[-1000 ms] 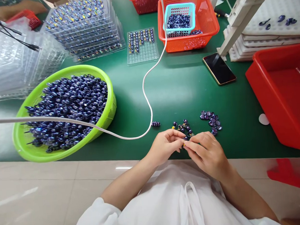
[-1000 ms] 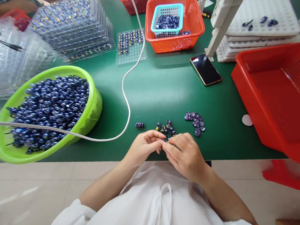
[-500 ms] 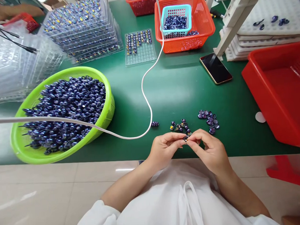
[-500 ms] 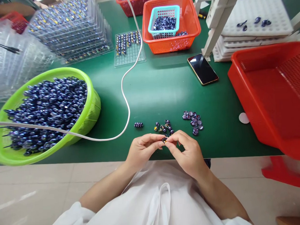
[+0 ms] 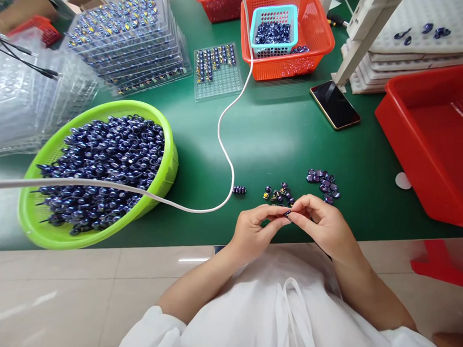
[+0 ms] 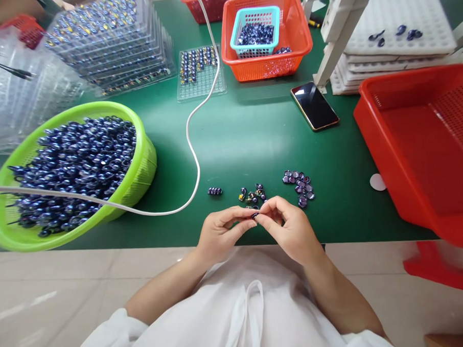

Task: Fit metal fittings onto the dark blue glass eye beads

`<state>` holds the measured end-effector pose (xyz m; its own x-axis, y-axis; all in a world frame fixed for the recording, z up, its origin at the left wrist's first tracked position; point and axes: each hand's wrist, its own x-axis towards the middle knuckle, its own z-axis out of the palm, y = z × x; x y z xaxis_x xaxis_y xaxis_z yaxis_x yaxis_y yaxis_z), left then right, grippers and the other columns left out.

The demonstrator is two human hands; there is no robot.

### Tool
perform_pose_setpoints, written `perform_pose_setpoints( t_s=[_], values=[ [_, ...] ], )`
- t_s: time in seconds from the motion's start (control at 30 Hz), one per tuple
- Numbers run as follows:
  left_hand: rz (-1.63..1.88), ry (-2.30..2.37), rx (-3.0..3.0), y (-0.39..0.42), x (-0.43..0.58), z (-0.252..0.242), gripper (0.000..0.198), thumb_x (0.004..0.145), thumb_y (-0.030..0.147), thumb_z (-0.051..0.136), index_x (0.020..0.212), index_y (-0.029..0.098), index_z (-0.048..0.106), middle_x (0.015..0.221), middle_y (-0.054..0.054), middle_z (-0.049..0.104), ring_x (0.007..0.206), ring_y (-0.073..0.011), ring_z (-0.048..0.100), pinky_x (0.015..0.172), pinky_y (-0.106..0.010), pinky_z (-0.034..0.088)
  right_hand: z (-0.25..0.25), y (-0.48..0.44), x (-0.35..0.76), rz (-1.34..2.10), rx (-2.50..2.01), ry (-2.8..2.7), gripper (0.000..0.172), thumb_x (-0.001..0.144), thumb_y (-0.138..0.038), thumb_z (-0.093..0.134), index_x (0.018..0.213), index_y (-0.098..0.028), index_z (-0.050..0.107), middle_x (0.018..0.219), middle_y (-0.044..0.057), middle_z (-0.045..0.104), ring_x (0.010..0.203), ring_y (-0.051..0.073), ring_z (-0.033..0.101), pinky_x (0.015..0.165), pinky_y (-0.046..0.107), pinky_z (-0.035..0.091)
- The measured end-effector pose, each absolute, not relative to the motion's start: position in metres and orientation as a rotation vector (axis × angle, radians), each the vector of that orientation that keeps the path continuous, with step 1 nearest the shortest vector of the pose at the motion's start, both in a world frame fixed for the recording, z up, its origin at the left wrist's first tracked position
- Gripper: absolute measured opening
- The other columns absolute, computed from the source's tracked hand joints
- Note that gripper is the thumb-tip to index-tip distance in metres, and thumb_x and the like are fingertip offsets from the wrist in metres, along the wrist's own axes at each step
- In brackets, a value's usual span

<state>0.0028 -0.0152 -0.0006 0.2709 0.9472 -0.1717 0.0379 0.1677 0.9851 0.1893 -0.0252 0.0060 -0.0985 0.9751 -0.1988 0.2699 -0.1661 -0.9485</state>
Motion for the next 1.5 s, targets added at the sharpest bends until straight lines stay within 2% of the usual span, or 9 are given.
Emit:
perform_pose_setpoints(
  t_s=[0.1, 0.23, 0.33, 0.43, 0.63, 0.87, 1.17, 1.37, 1.5],
  values=[
    [0.841, 1.071, 1.058, -0.012, 0.002, 0.003, 0.018, 0.08, 0.029, 0.079, 0.095, 0.019, 0.08, 0.091, -0.007, 0.08, 0.083, -0.02, 0.073, 0.081, -0.032, 0.059, 0.005, -0.027, 0.188, 1.32, -1.444, -1.422, 0.014, 0.092, -0.037, 0.065, 0.089, -0.023, 0.064, 0.083, 0.001, 0.065, 0.077, 0.017, 0.063, 0.067, 0.028, 0.052],
    [0.798, 1.04, 0.87, -0.005, 0.0, 0.009, 0.024, 0.075, 0.033, 0.082, 0.089, 0.014, 0.078, 0.08, -0.006, 0.077, 0.068, -0.0153, 0.068, 0.065, -0.026, 0.055, 0.002, -0.029, 0.193, 1.167, -1.33, -1.558, 0.009, 0.096, -0.03, 0.061, 0.099, -0.027, 0.068, 0.089, 0.002, 0.065, 0.079, 0.017, 0.063, 0.068, 0.029, 0.052],
    [0.774, 1.055, 0.813, 0.0, 0.0, 0.011, 0.024, 0.072, 0.033, 0.083, 0.086, 0.014, 0.077, 0.075, -0.005, 0.075, 0.061, -0.0122, 0.062, 0.057, -0.023, 0.049, 0.002, -0.03, 0.198, 0.946, -1.14, -1.799, 0.033, 0.096, -0.016, 0.055, 0.122, -0.034, 0.066, 0.093, 0.002, 0.063, 0.081, 0.016, 0.063, 0.068, 0.028, 0.052],
    [0.733, 1.043, 0.748, 0.003, 0.001, 0.01, 0.022, 0.072, 0.03, 0.083, 0.085, 0.014, 0.077, 0.074, -0.005, 0.074, 0.061, -0.0122, 0.062, 0.059, -0.024, 0.048, 0.004, -0.029, 0.201, 0.724, -0.983, -2.061, 0.047, 0.095, -0.008, 0.05, 0.13, -0.038, 0.063, 0.094, 0.002, 0.06, 0.082, 0.014, 0.061, 0.07, 0.028, 0.053],
    [0.705, 0.994, 0.606, 0.005, 0.003, 0.006, 0.022, 0.069, 0.026, 0.085, 0.085, 0.013, 0.077, 0.074, -0.004, 0.074, 0.063, -0.0116, 0.064, 0.062, -0.024, 0.051, 0.004, -0.03, 0.199, 0.325, -0.987, -2.314, 0.041, 0.094, -0.01, 0.055, 0.128, -0.032, 0.063, 0.096, 0.004, 0.065, 0.085, 0.017, 0.062, 0.071, 0.032, 0.049],
    [0.685, 0.984, 0.535, 0.004, 0.003, 0.005, 0.026, 0.069, 0.026, 0.087, 0.087, 0.011, 0.076, 0.072, -0.003, 0.073, 0.058, -0.0098, 0.063, 0.061, -0.024, 0.05, 0.004, -0.029, 0.191, 0.264, -0.945, -2.309, 0.029, 0.09, -0.008, 0.059, 0.116, -0.021, 0.062, 0.097, 0.008, 0.067, 0.083, 0.019, 0.066, 0.071, 0.034, 0.053],
    [0.686, 0.961, 0.593, 0.004, 0.002, 0.002, 0.028, 0.069, 0.027, 0.087, 0.089, 0.011, 0.077, 0.072, -0.002, 0.073, 0.057, -0.0086, 0.063, 0.059, -0.022, 0.051, -0.002, -0.029, 0.187, 0.487, -0.918, -2.1, 0.022, 0.088, -0.001, 0.061, 0.102, -0.018, 0.055, 0.092, 0.006, 0.068, 0.084, 0.016, 0.065, 0.074, 0.03, 0.058],
    [0.661, 0.954, 0.588, 0.004, -0.002, 0.001, 0.028, 0.07, 0.028, 0.086, 0.089, 0.011, 0.076, 0.071, -0.002, 0.072, 0.057, -0.0094, 0.065, 0.061, -0.022, 0.052, -0.003, -0.029, 0.188, 0.379, -0.874, -2.229, 0.034, 0.088, 0.001, 0.059, 0.118, -0.015, 0.058, 0.099, 0.009, 0.07, 0.09, 0.019, 0.066, 0.078, 0.034, 0.059],
    [0.636, 0.941, 0.598, 0.005, -0.004, 0.0, 0.03, 0.07, 0.029, 0.086, 0.091, 0.011, 0.075, 0.072, -0.002, 0.072, 0.058, -0.0108, 0.066, 0.062, -0.024, 0.053, 0.001, -0.026, 0.189, 0.356, -0.852, -2.264, 0.033, 0.089, 0.001, 0.059, 0.118, -0.014, 0.058, 0.096, 0.009, 0.069, 0.088, 0.019, 0.066, 0.077, 0.033, 0.059]
  ],
)
